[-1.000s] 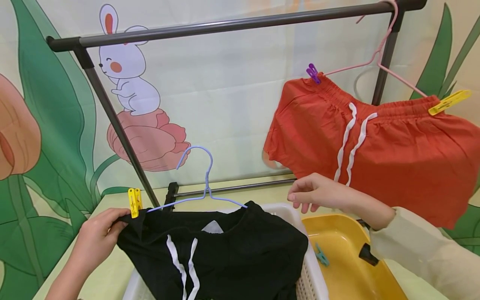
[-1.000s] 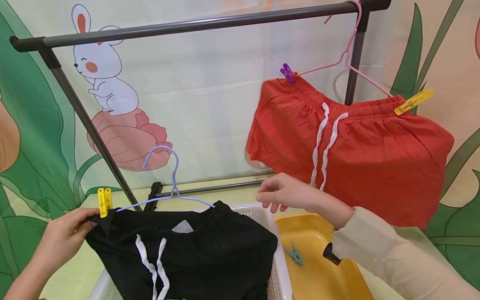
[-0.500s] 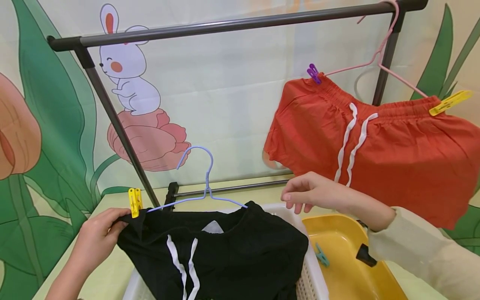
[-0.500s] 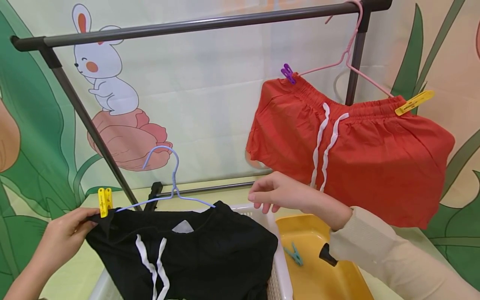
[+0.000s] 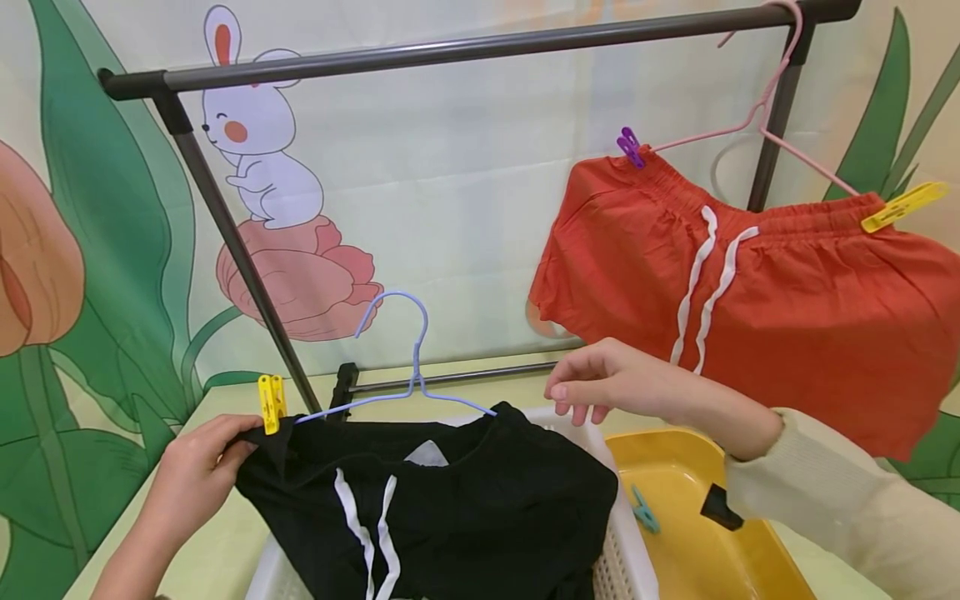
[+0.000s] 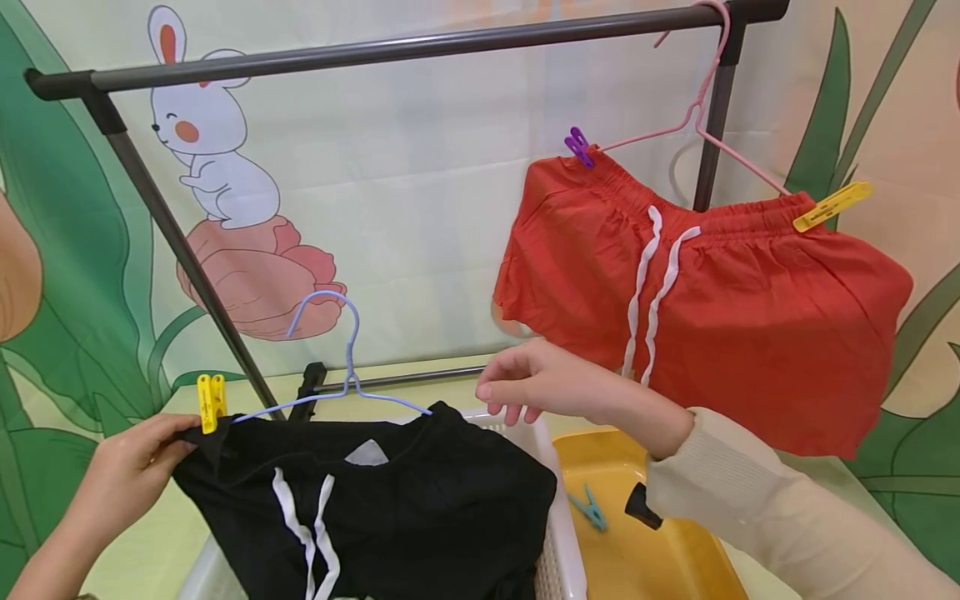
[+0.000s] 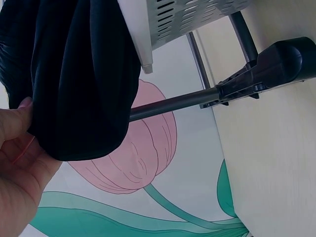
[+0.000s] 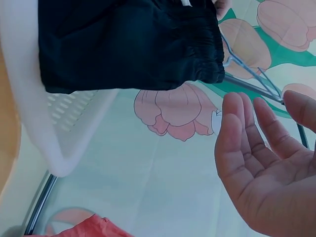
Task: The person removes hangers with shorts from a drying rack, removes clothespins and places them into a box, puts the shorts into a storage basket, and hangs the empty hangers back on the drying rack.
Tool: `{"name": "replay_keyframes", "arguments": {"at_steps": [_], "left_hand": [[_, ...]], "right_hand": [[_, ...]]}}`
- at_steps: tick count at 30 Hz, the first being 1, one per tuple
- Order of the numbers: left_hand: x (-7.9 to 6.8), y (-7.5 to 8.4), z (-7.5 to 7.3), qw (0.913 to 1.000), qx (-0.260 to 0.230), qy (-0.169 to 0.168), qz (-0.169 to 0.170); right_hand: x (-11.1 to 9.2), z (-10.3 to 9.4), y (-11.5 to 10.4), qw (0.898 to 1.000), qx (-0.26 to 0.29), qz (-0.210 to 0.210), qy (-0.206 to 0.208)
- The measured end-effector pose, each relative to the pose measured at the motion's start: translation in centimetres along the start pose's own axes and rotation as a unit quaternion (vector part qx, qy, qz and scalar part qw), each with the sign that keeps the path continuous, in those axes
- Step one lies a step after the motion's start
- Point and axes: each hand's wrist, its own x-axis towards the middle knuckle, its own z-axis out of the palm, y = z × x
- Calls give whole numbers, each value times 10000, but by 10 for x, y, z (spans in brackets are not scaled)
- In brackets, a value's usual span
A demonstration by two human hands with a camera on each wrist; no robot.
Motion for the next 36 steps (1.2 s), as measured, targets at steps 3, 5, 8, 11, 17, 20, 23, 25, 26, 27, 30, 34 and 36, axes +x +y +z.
{"name": "replay_keyframes", "arguments": {"at_steps": [3,5,8,11,17,20,23,25,26,27,30,34,36], "left_hand": [[0,0,0,10000,-14,0,-9],[0,0,0,10000,-12,22,0],[0,0,0,10000,-5,49,28],[0,0,0,10000,2,74,61],[0,0,0,9999,1,114,119],[0,0,0,9999,-12,103,116],[0,0,0,9999,-49,64,82],[0,0,0,9999,-85,50,65],[0,0,0,9999,-86,57,68],[0,0,0,9999,-77,68,74],[0,-1,1,9998,-107,96,98],[-1,-2,1,9998,-98,102,103],[-1,-2,1,9999,-84,96,94]], "right_hand": [[1,2,-3,10000,29,-58,-47],[2,2,-5,9999,33,-119,-75],[4,3,-7,9997,35,-219,-110],[6,5,-11,9995,62,-260,-150],[8,9,-18,9989,157,-373,-250],[10,10,-20,9985,185,-416,-298],[13,12,-22,9985,168,-404,-329],[14,14,-23,9986,121,-383,-345],[15,15,-24,9986,104,-371,-357],[16,16,-25,9986,86,-359,-367],[19,19,-26,9985,63,-341,-424],[24,23,-29,9983,59,-309,-496],[26,25,-31,9981,24,-311,-522]]}}
